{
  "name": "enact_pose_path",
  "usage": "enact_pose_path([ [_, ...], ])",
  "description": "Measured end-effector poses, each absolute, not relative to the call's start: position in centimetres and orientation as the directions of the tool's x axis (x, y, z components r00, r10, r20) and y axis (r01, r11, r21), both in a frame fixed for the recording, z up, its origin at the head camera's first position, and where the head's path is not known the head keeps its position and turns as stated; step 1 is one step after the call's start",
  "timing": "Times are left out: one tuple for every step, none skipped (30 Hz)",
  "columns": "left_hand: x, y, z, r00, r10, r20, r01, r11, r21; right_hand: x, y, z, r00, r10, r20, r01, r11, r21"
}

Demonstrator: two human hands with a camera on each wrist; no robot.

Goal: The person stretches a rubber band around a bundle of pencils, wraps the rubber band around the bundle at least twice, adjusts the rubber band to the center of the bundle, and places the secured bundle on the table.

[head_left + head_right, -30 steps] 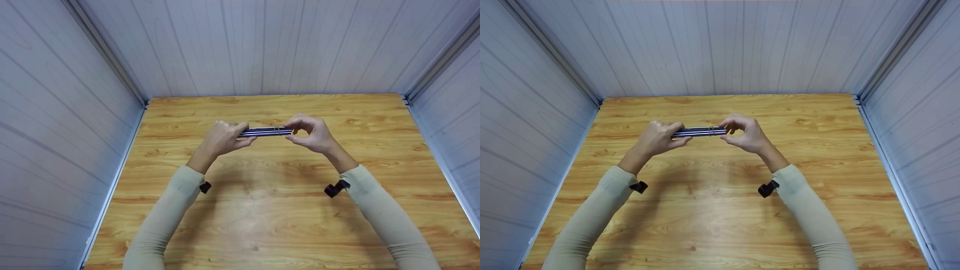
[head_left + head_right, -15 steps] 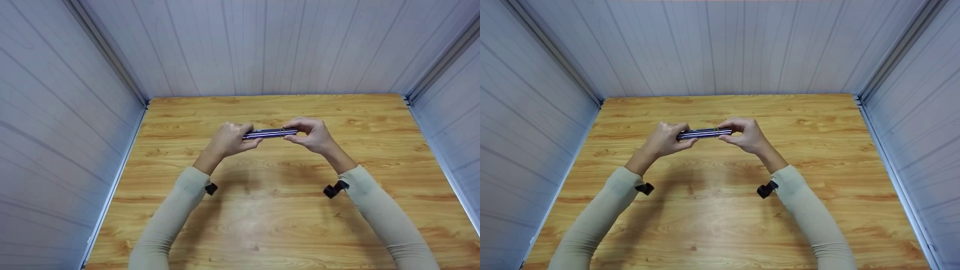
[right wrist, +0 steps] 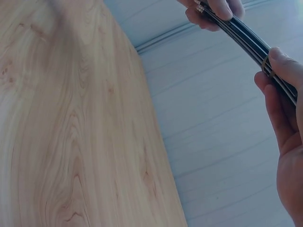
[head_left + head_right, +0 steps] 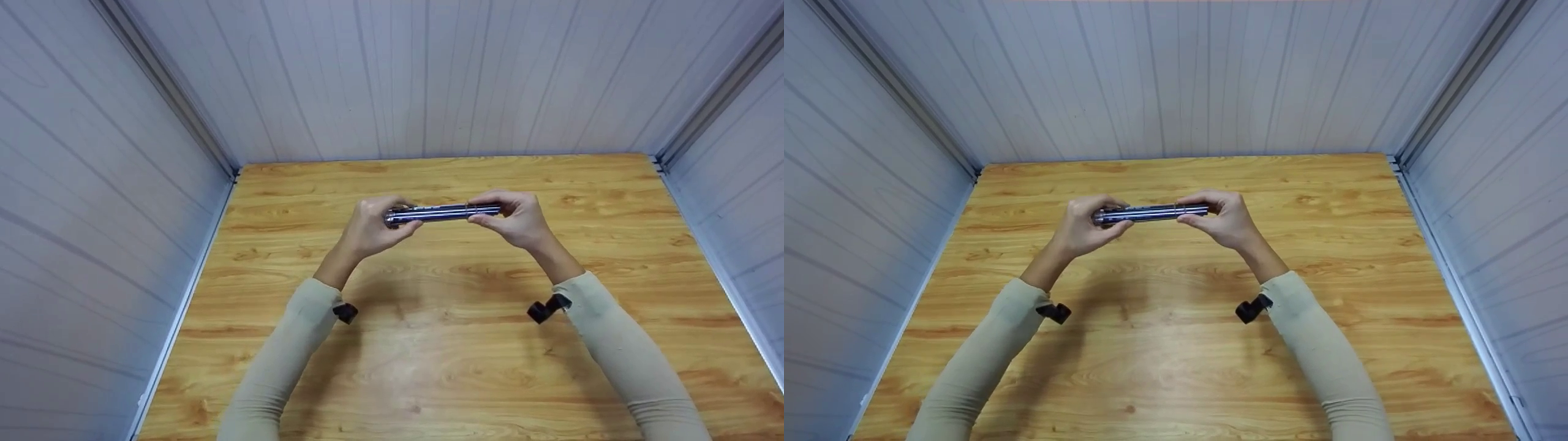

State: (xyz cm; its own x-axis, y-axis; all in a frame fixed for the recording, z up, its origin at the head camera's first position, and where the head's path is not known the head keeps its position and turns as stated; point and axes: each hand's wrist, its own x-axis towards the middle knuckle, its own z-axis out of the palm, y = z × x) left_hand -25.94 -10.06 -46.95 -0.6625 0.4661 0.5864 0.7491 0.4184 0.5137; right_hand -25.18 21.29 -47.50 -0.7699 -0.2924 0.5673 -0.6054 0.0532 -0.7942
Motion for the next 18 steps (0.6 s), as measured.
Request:
enact_pose_path([
  [-26.0,-10.1,-47.0,-0.668,0.444,0.597,0.744,0.399,0.536,-25.2,21.4,-47.4,-0.772,-0.282,0.57,-0.605,0.048,-0.795],
  [-26.0,-10.0,-47.1,-0.672,0.431,0.602,0.741,0.382,0.553,-25.2,21.4,-47.4,-0.773,-0.275,0.572,-0.604,0.042,-0.796],
  [-26.0,-9.9,-47.2,-0.676,0.423,0.603,0.737,0.362,0.571,-25.3,21.4,-47.3,-0.775,-0.269,0.572,-0.601,0.031,-0.799],
  [-26.0,-9.8,-47.4,-0.679,0.418,0.604,0.733,0.342,0.588,-25.3,21.4,-47.3,-0.774,-0.268,0.573,-0.6,0.025,-0.799],
  [-25.9,-9.7,-47.5,-0.682,0.412,0.604,0.729,0.321,0.605,-25.3,21.4,-47.3,-0.774,-0.269,0.574,-0.599,0.016,-0.801],
  [-25.9,-9.5,-47.6,-0.684,0.406,0.606,0.726,0.299,0.619,-25.3,21.3,-47.3,-0.773,-0.272,0.573,-0.597,0.006,-0.802],
  [-25.8,-9.3,-47.7,-0.684,0.399,0.611,0.725,0.28,0.629,-25.3,21.3,-47.3,-0.773,-0.276,0.571,-0.592,-0.011,-0.806],
  [-25.8,-9.2,-47.8,-0.683,0.392,0.616,0.725,0.263,0.636,-25.3,21.2,-47.3,-0.773,-0.282,0.569,-0.589,-0.017,-0.808],
  [-25.8,-9.0,-47.9,-0.681,0.38,0.626,0.727,0.249,0.64,-25.3,21.1,-47.4,-0.772,-0.289,0.566,-0.585,-0.025,-0.81],
  [-25.8,-8.9,-48.0,-0.679,0.364,0.638,0.73,0.236,0.642,-25.3,21.1,-47.4,-0.771,-0.299,0.563,-0.583,-0.027,-0.812],
  [-25.7,-8.8,-48.2,-0.676,0.35,0.648,0.733,0.225,0.642,-25.3,21.0,-47.5,-0.772,-0.306,0.557,-0.575,-0.039,-0.817],
  [-25.7,-8.8,-48.3,-0.673,0.338,0.658,0.736,0.214,0.642,-25.3,21.0,-47.5,-0.772,-0.317,0.551,-0.567,-0.048,-0.822],
  [-25.7,-8.7,-48.4,-0.671,0.329,0.665,0.738,0.203,0.644,-25.3,20.9,-47.5,-0.773,-0.327,0.544,-0.56,-0.053,-0.827],
  [-25.7,-8.7,-48.5,-0.669,0.322,0.67,0.74,0.193,0.645,-25.3,20.9,-47.5,-0.772,-0.337,0.538,-0.555,-0.053,-0.83],
  [-25.7,-8.7,-48.6,-0.667,0.318,0.674,0.74,0.182,0.647,-25.3,20.9,-47.6,-0.773,-0.346,0.532,-0.549,-0.056,-0.834],
  [-25.7,-8.7,-48.7,-0.668,0.313,0.675,0.739,0.171,0.652,-25.3,20.8,-47.6,-0.774,-0.352,0.526,-0.544,-0.054,-0.837],
  [-25.7,-8.7,-48.8,-0.67,0.31,0.674,0.737,0.165,0.656,-25.2,20.8,-47.6,-0.775,-0.356,0.522,-0.541,-0.051,-0.839],
  [-25.6,-8.7,-48.8,-0.674,0.306,0.673,0.733,0.158,0.662,-25.2,20.7,-47.6,-0.777,-0.36,0.517,-0.539,-0.044,-0.841],
])
